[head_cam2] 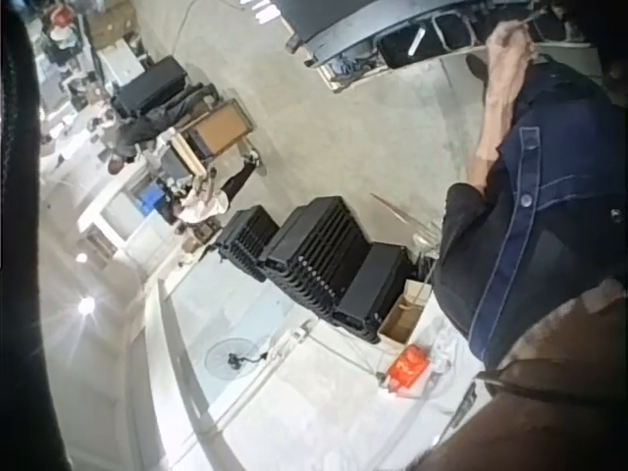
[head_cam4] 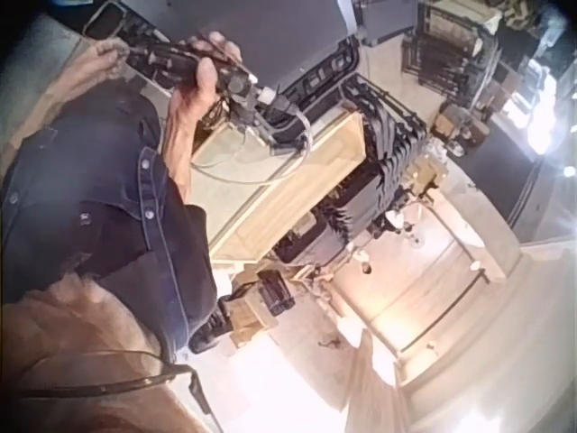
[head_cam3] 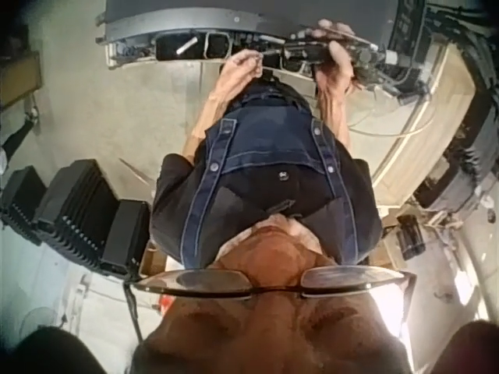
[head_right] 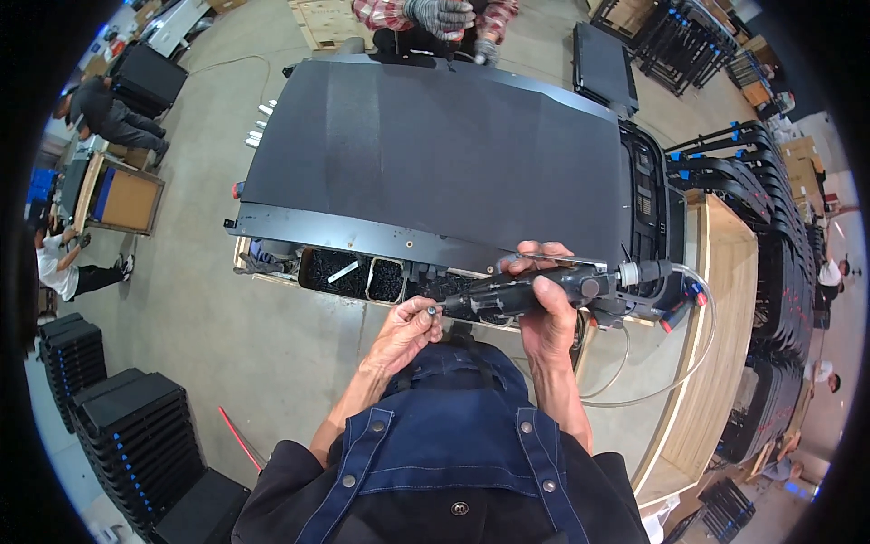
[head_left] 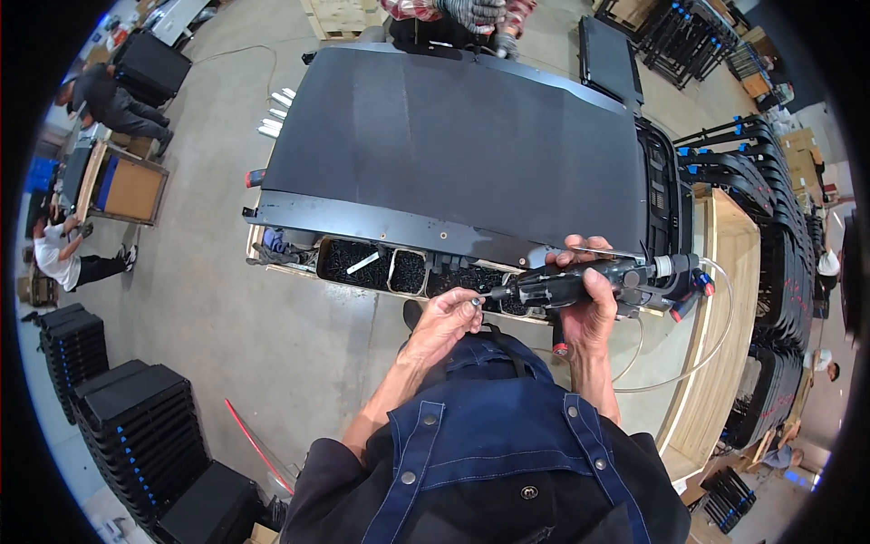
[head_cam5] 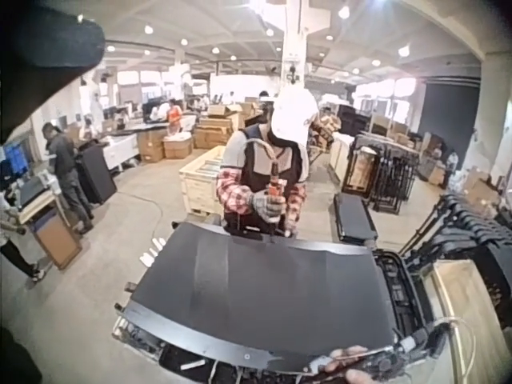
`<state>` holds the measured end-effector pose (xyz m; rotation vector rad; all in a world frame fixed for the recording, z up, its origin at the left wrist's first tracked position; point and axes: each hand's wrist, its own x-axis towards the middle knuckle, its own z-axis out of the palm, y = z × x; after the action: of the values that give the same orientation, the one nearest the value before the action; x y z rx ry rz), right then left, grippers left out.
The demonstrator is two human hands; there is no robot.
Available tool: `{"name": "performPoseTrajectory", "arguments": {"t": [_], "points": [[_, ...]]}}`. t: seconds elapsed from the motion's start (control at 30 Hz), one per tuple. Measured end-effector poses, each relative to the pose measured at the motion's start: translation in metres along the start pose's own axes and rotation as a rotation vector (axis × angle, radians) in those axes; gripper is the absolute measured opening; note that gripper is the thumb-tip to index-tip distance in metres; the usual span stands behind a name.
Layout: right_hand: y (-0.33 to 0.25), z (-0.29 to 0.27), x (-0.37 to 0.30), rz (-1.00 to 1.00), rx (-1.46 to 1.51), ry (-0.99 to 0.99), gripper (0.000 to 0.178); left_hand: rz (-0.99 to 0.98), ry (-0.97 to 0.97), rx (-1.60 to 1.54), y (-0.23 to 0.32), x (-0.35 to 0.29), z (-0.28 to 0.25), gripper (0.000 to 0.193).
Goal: Assembling components of a treadmill using power tools in a factory setting.
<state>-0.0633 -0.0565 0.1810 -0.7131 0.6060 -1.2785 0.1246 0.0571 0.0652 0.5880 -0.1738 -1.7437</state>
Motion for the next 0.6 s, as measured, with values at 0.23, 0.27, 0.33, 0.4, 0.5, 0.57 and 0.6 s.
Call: {"name": "performPoseTrajectory", "arguments": {"t": [0.23, 0.27, 0.33, 0.4, 0.5, 0.57, 0.6], "points": [[-0.013, -0.029, 0.008, 0.134, 0.072, -0.037, 0.047, 0.097, 0.079, -0.048, -0.036, 0.001, 0.015, 0.027], [-0.013, -0.034, 0.009, 0.146, 0.084, -0.027, 0.047, 0.106, 0.087, -0.042, -0.04, 0.001, 0.017, 0.027], [-0.013, -0.043, 0.012, 0.167, 0.098, -0.021, 0.047, 0.161, 0.118, 0.032, -0.045, 0.003, 0.023, 0.026], [-0.011, -0.049, 0.014, 0.196, 0.166, 0.013, 0.046, 0.212, 0.146, 0.105, -0.047, 0.003, 0.033, 0.025], [-0.003, -0.059, 0.018, 0.256, 0.234, 0.097, 0.046, 0.668, 0.44, 1.044, -0.033, -0.002, 0.07, 0.02], [0.007, -0.064, 0.018, 0.317, 0.28, 0.176, 0.048, 0.842, 0.458, 1.313, -0.029, -0.004, 0.071, 0.019], [0.012, -0.065, 0.016, 0.321, 0.291, 0.195, 0.048, 1.011, 0.462, 1.584, -0.026, -0.005, 0.07, 0.018]]}}
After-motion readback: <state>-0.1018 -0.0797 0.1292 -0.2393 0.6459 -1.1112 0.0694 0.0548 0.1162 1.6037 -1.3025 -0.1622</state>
